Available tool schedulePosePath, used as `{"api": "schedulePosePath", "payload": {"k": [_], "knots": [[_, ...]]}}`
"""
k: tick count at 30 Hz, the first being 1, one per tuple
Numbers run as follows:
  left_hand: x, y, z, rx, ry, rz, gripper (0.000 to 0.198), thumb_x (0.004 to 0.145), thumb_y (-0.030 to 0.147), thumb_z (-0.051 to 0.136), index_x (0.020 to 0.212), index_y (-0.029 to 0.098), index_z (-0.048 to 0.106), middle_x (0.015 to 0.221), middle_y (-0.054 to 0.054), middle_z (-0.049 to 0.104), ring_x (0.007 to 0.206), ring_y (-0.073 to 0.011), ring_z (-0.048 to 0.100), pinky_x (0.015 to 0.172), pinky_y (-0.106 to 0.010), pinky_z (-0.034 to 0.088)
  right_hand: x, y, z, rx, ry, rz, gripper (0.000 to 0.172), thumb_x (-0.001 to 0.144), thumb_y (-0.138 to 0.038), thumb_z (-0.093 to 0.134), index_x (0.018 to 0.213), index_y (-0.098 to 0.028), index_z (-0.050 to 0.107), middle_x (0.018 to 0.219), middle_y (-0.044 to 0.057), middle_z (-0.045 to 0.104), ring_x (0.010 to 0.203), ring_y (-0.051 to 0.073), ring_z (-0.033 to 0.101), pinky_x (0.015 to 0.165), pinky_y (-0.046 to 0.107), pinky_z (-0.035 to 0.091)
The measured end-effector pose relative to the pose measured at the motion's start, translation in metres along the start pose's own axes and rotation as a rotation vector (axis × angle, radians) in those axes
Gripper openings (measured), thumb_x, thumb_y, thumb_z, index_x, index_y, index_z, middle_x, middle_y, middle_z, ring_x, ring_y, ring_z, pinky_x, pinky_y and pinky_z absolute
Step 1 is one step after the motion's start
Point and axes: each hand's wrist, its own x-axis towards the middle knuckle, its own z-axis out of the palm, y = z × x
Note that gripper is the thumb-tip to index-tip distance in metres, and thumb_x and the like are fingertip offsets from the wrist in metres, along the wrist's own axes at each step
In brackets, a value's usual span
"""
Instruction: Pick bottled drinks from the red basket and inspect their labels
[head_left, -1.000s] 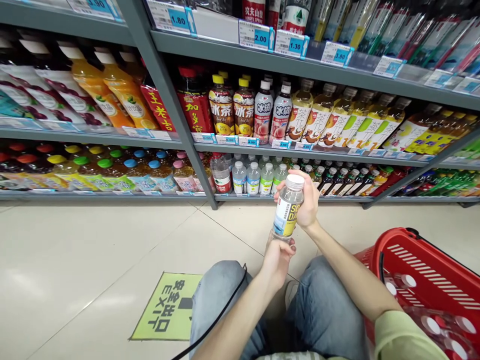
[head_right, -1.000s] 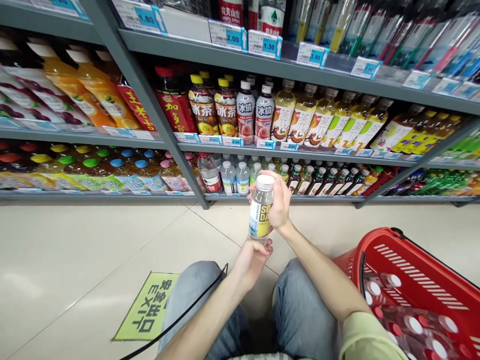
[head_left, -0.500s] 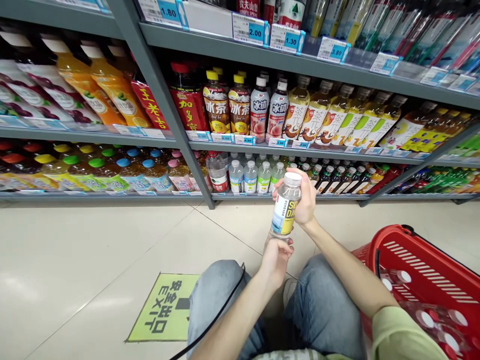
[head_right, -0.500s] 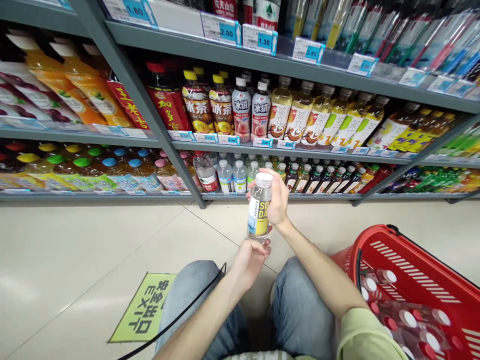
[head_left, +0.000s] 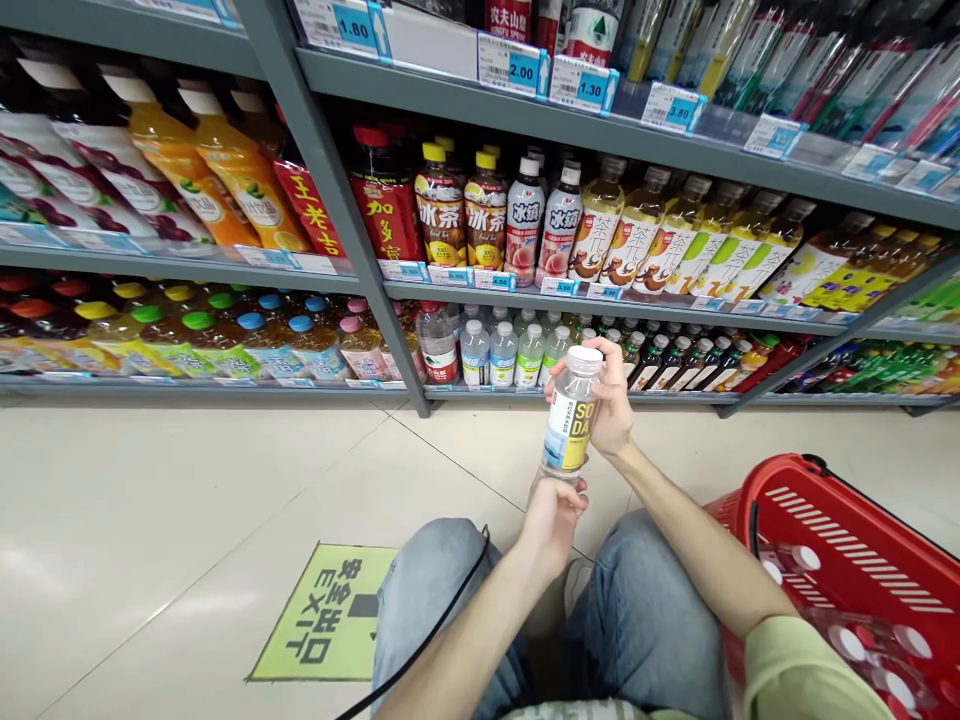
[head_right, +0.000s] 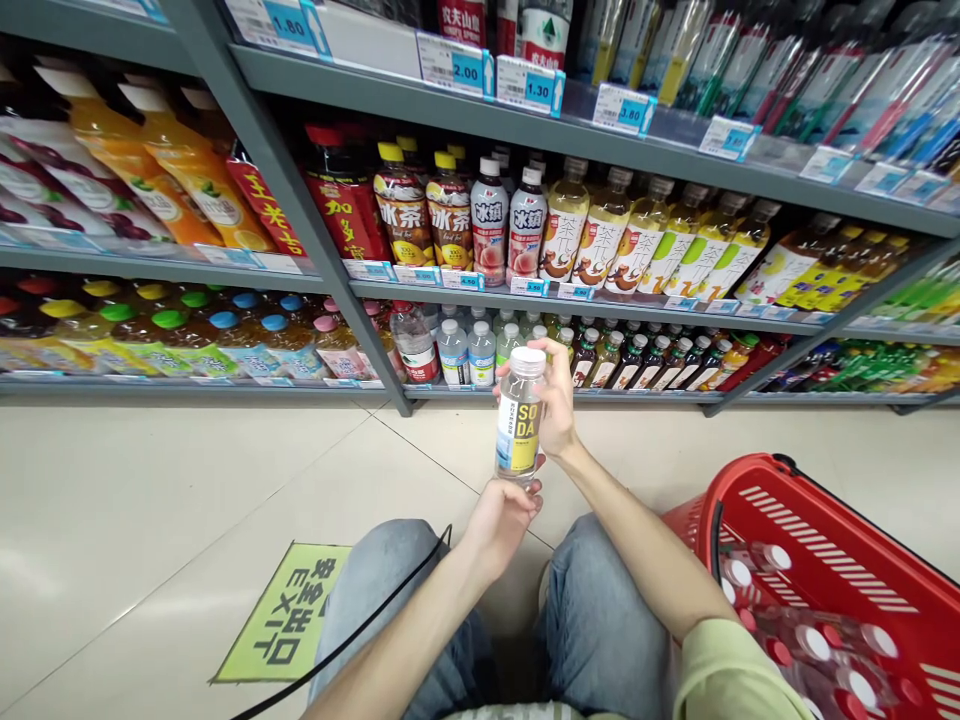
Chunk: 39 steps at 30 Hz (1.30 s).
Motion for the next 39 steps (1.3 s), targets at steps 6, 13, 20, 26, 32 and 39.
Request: {"api": "schedulePosePath", "payload": {"k": [6,13,20,26,32,39], "knots": [[-0.0005,-0.0009,0.0004,-0.019,-0.002,-0.036,0.050,0.040,-0.001,0.053,0.087,0.014,0.064,0.104,-0.007,0.066,0.069,-0.0083,0.049,0.054,-0.017,0.035,-0.0013,0.0001,0.0000,-0.008,0.010,0.029,0.042,0.075,-0.035,0.058,0.112,-0.029,0.039,0.098,0.004,0.069,0.079,0.023,0.070,0.061,0.037,0.057],[0.0000,-0.0021,0.0002,-0.017,0.015,-0.033,0.048,0.041,-0.001,0.053,0.085,0.015,0.064,0.100,-0.006,0.065,0.069,-0.0082,0.048,0.053,-0.017,0.034,-0.0008,0.0031,-0.0020,-0.051,0.013,0.024,0.043,0.076,-0.041,0.060,0.113,-0.030,0.040,0.096,0.003,0.067,0.078,0.023,0.069,0.062,0.037,0.057],[-0.0004,-0.0024,0.0016,-0.021,0.026,-0.042,0.048,0.040,-0.002,0.053,0.084,0.014,0.064,0.101,-0.007,0.065,0.069,-0.0087,0.048,0.053,-0.018,0.033,-0.0010,0.0017,-0.0036,-0.076,0.007,0.026,0.043,0.075,-0.034,0.060,0.113,-0.029,0.041,0.095,0.003,0.067,0.078,0.023,0.069,0.063,0.037,0.058],[-0.0012,-0.0039,0.0023,-0.017,0.039,-0.035,0.049,0.040,-0.002,0.053,0.084,0.014,0.064,0.101,-0.006,0.065,0.070,-0.0089,0.047,0.053,-0.018,0.033,-0.0009,0.0011,-0.0025,-0.050,0.003,0.022,0.042,0.074,-0.035,0.060,0.111,-0.029,0.041,0.091,0.002,0.067,0.076,0.023,0.070,0.064,0.039,0.058],[0.0015,-0.0071,0.0008,-0.005,0.088,0.015,0.046,0.038,-0.002,0.053,0.080,0.016,0.058,0.097,-0.004,0.064,0.072,-0.0098,0.049,0.054,-0.019,0.033,0.0018,0.0035,-0.0041,0.011,-0.015,0.008,0.037,0.078,-0.038,0.057,0.111,-0.027,0.046,0.085,0.001,0.068,0.067,0.021,0.069,0.062,0.040,0.059],[0.0000,-0.0096,0.0031,0.003,0.109,0.060,0.046,0.041,-0.003,0.058,0.081,0.019,0.053,0.086,0.000,0.063,0.074,-0.0112,0.054,0.062,-0.021,0.039,0.0049,0.0037,-0.0079,0.126,-0.023,0.019,0.037,0.074,-0.037,0.058,0.109,-0.026,0.052,0.081,0.002,0.069,0.061,0.021,0.066,0.057,0.039,0.058]]}}
